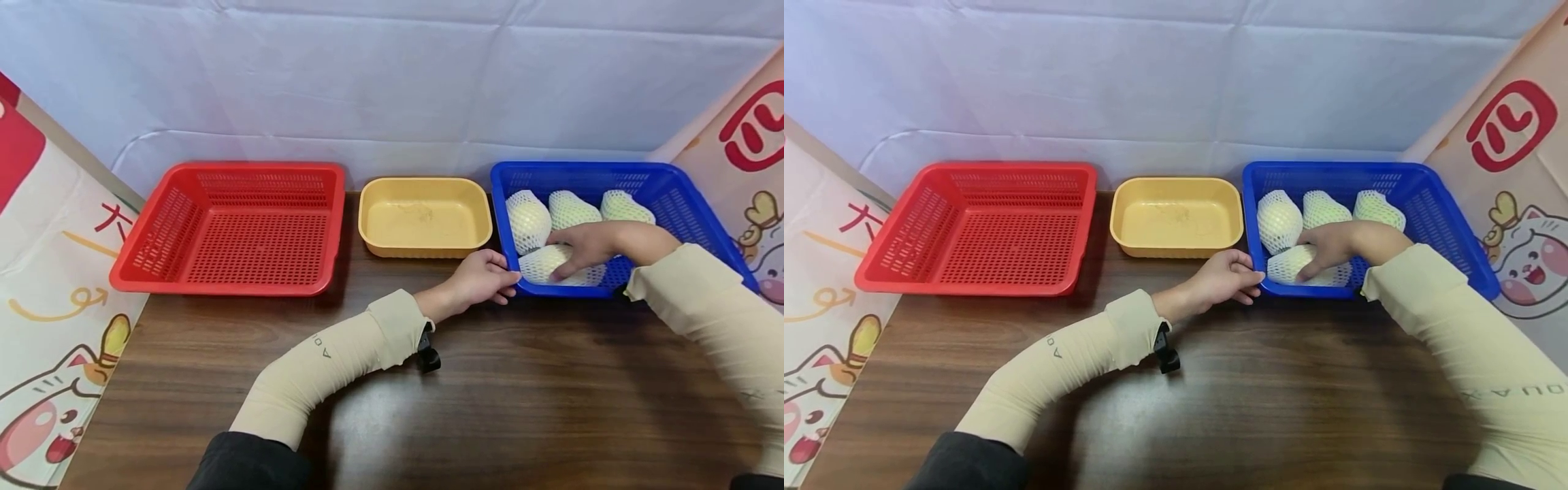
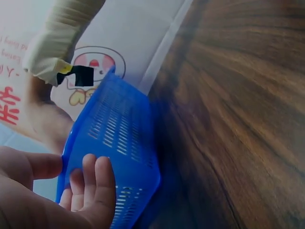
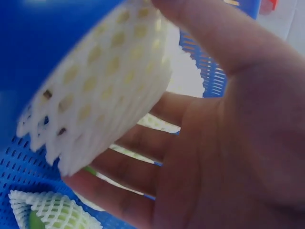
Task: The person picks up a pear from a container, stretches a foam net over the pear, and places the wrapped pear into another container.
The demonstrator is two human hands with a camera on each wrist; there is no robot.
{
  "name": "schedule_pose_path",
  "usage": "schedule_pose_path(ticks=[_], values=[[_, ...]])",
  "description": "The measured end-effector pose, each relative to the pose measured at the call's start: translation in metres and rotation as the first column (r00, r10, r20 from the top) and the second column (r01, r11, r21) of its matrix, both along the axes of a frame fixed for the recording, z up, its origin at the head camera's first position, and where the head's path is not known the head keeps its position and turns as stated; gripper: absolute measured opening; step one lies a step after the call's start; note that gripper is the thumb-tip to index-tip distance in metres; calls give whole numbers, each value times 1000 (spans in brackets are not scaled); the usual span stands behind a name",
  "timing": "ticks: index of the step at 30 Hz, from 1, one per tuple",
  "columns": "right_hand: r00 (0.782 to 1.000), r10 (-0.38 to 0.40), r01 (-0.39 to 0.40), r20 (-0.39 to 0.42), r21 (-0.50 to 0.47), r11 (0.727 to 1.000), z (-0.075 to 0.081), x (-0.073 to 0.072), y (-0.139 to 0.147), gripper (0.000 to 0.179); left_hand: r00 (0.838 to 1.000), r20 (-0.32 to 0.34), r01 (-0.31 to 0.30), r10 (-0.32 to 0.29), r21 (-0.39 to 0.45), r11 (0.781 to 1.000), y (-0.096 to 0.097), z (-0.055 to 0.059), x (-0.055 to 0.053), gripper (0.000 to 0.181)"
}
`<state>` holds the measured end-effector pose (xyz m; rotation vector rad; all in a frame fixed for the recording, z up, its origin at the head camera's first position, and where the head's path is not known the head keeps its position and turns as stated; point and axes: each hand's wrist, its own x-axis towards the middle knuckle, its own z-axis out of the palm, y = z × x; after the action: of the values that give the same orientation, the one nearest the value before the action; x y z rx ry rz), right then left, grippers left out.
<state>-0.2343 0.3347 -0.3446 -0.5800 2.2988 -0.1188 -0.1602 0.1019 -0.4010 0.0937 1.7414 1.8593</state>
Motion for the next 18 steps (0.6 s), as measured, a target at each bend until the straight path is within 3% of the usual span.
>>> schedule_pose_path(ticks=[5, 11, 14, 18], values=[[996, -18, 16, -82, -21, 1000, 2, 6, 0, 77, 996, -88, 12, -20, -96, 995, -2, -1, 3, 16], [973, -49, 30, -226, -85, 996, 8, 16, 2, 64, 983, -178, 17, -52, -192, 981, -10, 2, 5, 19], [960, -63, 31, -275, -118, 992, 13, 23, 1, 58, 959, -262, 35, -109, -272, 962, -22, 10, 4, 22], [931, -67, 13, -360, -150, 989, 21, 34, -4, 50, 901, -371, 50, -223, -422, 905, -44, 25, 4, 30]])
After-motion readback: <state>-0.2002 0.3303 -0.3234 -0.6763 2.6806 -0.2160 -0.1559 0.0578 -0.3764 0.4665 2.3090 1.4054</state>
